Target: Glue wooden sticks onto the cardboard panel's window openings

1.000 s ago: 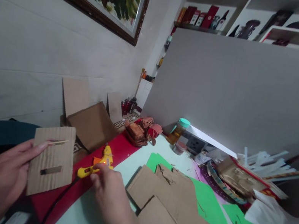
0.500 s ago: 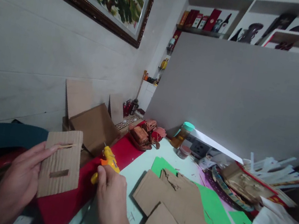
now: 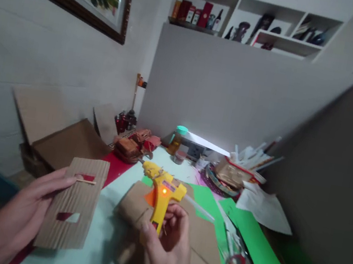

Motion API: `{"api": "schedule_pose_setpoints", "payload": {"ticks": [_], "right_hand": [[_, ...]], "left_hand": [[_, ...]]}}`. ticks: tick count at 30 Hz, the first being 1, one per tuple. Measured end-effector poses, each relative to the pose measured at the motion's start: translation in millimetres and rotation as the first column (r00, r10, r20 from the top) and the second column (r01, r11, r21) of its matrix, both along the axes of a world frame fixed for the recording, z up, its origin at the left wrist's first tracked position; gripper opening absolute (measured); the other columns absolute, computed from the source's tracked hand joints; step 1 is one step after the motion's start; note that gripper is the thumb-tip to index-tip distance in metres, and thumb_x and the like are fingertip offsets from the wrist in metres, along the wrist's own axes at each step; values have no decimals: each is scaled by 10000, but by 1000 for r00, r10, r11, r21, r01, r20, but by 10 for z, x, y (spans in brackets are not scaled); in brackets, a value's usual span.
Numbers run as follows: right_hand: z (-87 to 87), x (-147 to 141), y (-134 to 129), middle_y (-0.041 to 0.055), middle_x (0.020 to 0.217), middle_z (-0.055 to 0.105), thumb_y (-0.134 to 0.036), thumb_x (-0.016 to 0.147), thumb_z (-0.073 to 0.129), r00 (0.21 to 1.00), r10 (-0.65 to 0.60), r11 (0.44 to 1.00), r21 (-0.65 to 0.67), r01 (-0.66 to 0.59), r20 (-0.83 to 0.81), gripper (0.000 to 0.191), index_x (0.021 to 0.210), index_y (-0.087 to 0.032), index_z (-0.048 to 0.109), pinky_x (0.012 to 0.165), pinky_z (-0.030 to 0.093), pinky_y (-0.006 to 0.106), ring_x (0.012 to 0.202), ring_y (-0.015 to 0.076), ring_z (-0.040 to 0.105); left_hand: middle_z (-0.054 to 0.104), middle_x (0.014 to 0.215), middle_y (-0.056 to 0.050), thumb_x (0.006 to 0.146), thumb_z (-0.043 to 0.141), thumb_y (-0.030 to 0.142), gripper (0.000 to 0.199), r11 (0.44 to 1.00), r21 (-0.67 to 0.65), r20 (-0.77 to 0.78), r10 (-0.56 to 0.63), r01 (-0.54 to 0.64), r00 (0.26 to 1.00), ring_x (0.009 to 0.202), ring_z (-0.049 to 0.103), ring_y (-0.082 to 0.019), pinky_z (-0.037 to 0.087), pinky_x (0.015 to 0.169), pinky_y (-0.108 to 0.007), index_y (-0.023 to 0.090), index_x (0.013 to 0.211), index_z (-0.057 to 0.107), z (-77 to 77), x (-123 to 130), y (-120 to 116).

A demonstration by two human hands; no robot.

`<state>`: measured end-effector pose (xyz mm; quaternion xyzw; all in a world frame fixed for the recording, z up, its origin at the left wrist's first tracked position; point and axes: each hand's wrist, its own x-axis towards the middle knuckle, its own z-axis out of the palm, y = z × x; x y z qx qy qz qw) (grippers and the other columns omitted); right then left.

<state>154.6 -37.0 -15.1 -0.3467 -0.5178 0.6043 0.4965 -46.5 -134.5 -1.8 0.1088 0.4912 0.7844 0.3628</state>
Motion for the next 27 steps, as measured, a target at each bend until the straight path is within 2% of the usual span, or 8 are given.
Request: {"api": "schedule_pose_setpoints", "payload": {"ticks": [3, 6, 10, 13, 16, 18, 21, 27], "right_hand": [[-45, 326, 121, 32, 841, 651, -396, 626, 869, 999, 3, 984, -177, -10, -40, 416, 916, -190, 654, 647, 506, 286, 783, 224, 627], [-110, 504, 206, 7, 740, 629, -371, 655, 851, 991, 15, 951, -303, -55, -130, 353, 861, -173, 643, 574, 470, 255, 614, 157, 580], [-249, 568, 306, -27, 622, 594, -389, 726, 844, 968, 31, 945, -308, -109, -247, 363, 907, -164, 624, 539, 415, 209, 544, 109, 513], [-364, 578, 372, -5, 783, 658, -353, 680, 887, 958, 52, 939, -314, -143, -281, 489, 1055, -174, 629, 646, 476, 237, 682, 139, 590], [-473, 581, 437, 36, 919, 706, -340, 599, 926, 949, 71, 914, -360, -185, -306, 674, 1173, -192, 607, 711, 525, 321, 770, 204, 653], [-545, 581, 475, 33, 870, 710, -371, 571, 940, 962, 89, 913, -366, -182, -257, 690, 1150, -182, 616, 668, 520, 323, 725, 206, 652], [-626, 585, 500, -18, 710, 661, -454, 551, 943, 989, 77, 920, -373, -119, -125, 644, 1036, -173, 626, 557, 463, 273, 576, 148, 571], [-504, 635, 406, -37, 657, 634, -397, 615, 912, 983, 83, 885, -442, -149, -166, 548, 1037, -176, 642, 576, 442, 235, 607, 138, 568]], "left_hand": [[827, 853, -6, 726, 785, 188, 180, 984, -35, 6, -172, 172, 985, 761, 742, -164, 595, 666, -195, 209, 905, 787, 30, 287, 234], [827, 968, -29, 762, 778, 225, 254, 933, -63, -4, -355, 354, 935, 794, 746, -192, 607, 707, -245, 215, 1016, 776, 32, 587, 461], [792, 1164, -45, 808, 763, 313, 348, 862, -106, 1, -499, 497, 866, 1020, 731, -248, 603, 757, -267, 227, 1145, 742, -19, 931, 721], [802, 1131, -54, 822, 756, 369, 352, 804, -153, 19, -579, 575, 815, 1025, 735, -283, 615, 706, -301, 227, 1143, 738, -98, 1081, 855], [808, 1101, -22, 816, 767, 345, 302, 770, -216, 31, -610, 601, 792, 984, 744, -267, 611, 690, -291, 249, 1101, 743, -196, 1129, 924], [804, 1104, -13, 808, 777, 366, 311, 766, -242, 34, -606, 595, 795, 977, 742, -263, 607, 676, -284, 263, 1098, 739, -255, 1123, 939], [800, 1101, -30, 791, 784, 450, 360, 766, -269, -2, -606, 584, 795, 978, 736, -268, 598, 662, -279, 258, 1093, 741, -318, 1094, 933], [813, 1005, -48, 761, 805, 427, 377, 732, -324, 28, -626, 599, 780, 920, 751, -290, 577, 619, -297, 268, 1098, 748, -351, 1079, 898]]}}
